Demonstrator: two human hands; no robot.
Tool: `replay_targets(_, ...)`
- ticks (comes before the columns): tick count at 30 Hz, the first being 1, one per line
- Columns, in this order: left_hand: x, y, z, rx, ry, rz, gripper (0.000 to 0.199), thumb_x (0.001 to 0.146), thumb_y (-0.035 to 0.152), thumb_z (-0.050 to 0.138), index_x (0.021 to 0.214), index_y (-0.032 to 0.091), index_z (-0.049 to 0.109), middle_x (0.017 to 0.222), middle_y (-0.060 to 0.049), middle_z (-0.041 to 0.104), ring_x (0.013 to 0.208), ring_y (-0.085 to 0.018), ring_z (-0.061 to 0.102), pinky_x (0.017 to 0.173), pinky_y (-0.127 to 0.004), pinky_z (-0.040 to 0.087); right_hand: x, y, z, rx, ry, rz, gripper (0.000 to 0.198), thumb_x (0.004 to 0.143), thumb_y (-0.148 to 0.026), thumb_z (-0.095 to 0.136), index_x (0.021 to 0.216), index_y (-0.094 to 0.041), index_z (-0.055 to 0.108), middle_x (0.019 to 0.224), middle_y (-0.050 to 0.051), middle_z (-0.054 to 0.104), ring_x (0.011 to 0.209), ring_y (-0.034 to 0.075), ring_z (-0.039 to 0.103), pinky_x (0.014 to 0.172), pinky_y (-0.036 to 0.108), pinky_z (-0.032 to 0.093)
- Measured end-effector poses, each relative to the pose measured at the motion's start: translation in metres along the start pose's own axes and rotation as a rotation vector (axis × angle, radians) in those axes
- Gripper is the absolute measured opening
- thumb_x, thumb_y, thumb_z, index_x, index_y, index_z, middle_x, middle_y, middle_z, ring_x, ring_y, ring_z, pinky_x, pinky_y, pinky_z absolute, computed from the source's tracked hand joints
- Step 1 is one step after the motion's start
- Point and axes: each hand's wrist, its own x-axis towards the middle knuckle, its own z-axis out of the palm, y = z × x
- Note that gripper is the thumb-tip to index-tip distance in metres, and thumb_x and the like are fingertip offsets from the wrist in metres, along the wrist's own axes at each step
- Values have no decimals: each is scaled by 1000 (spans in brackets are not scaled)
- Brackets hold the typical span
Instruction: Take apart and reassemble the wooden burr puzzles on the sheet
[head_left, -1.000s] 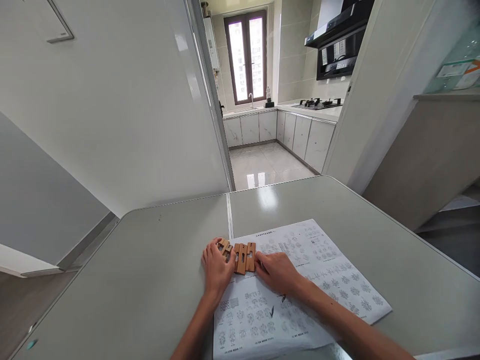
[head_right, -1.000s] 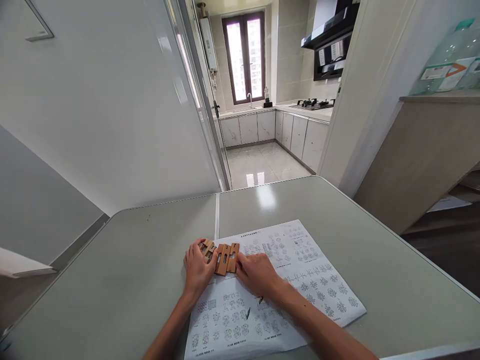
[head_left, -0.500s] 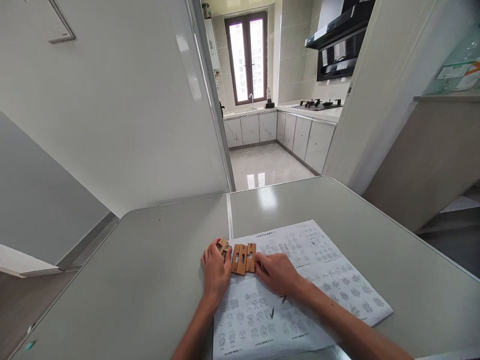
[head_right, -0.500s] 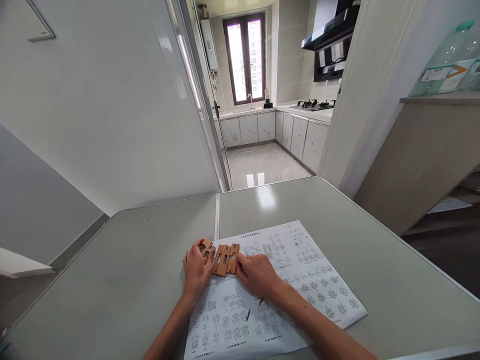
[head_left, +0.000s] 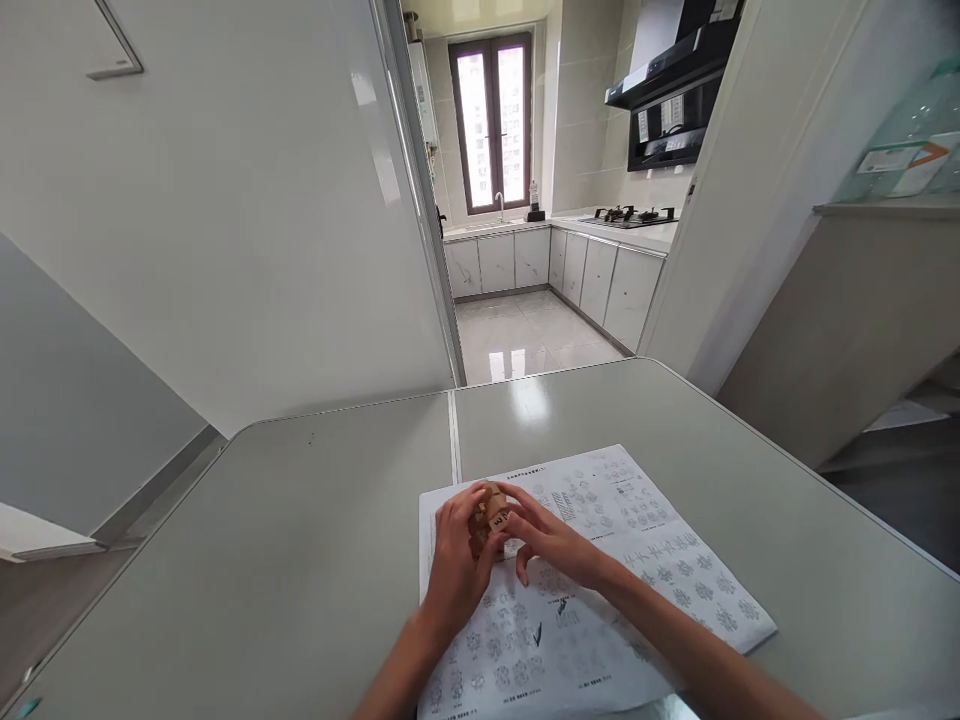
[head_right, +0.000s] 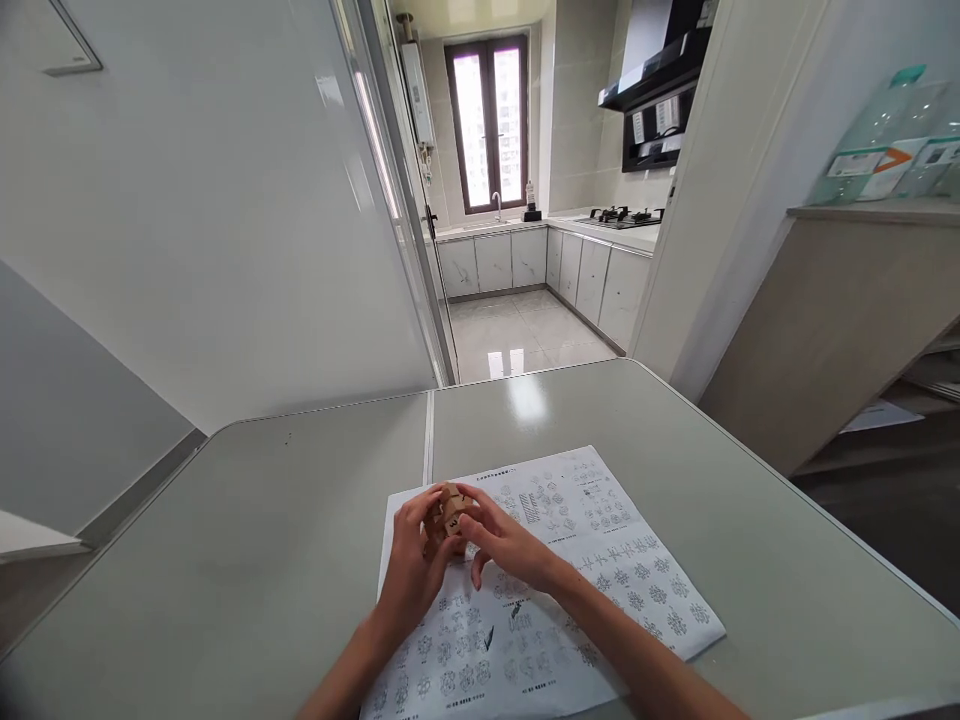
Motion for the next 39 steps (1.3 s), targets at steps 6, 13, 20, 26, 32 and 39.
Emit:
replay_targets(6, -2, 2, 3, -43, -76, 44, 59, 98, 30, 65, 149, 34, 37, 144, -10, 56, 135, -29, 52, 110, -50, 48, 1, 9, 3, -16, -1, 47, 57, 93, -67, 60, 132, -26, 53, 95, 1, 58, 62, 11, 57, 47, 22, 51)
replay_targets(13, -1, 6, 0, -194, -204, -65, 61, 95, 30, 68, 149, 34, 39, 146, -10, 54, 137, -28, 51, 112, -48, 48, 1, 14, 1, 71, 124, 165, 52, 94, -70, 56, 122, -26, 57, 72, -7, 46, 46, 6, 31, 35, 18, 24)
replay_targets(20, 3, 13, -5, -322, -231, -118, 51, 104, 37, 51, 151, 29, 34, 149, -12, 52, 139, -27, 52, 116, -46, 45, 5, 14, -2, 124, 237, 142, 49, 89, -69, 62, 101, -22, 58, 66, -6, 55, 44, 8, 45, 37, 19, 19)
replay_targets(26, 3, 7, 3, -42, -214, -100, 41, 103, 31, 49, 144, 27, 45, 145, -11, 58, 138, -28, 51, 114, -50, 44, 7, 12, -23, 213, 540, 105, 42, 88, -61, 66, 86, -20, 56, 69, -4, 53, 47, 7, 39, 41, 21, 28)
replay_targets(32, 4, -2, 10, 224, -270, 64, 30, 98, 23, 54, 127, 28, 63, 145, -8, 59, 143, -32, 44, 117, -57, 38, 11, 21, -28, 84, 541, 139, 46, 86, -66, 62, 89, -20, 56, 69, -3, 57, 44, 7, 41, 40, 21, 29)
replay_targets(39, 3, -21, 5, 374, -94, -79, 29, 99, 23, 52, 125, 26, 65, 143, -8, 61, 138, -33, 49, 113, -56, 40, 8, 20, -20, -338, 412, 169, 46, 90, -66, 57, 80, -21, 53, 63, -5, 56, 43, 9, 46, 40, 22, 34)
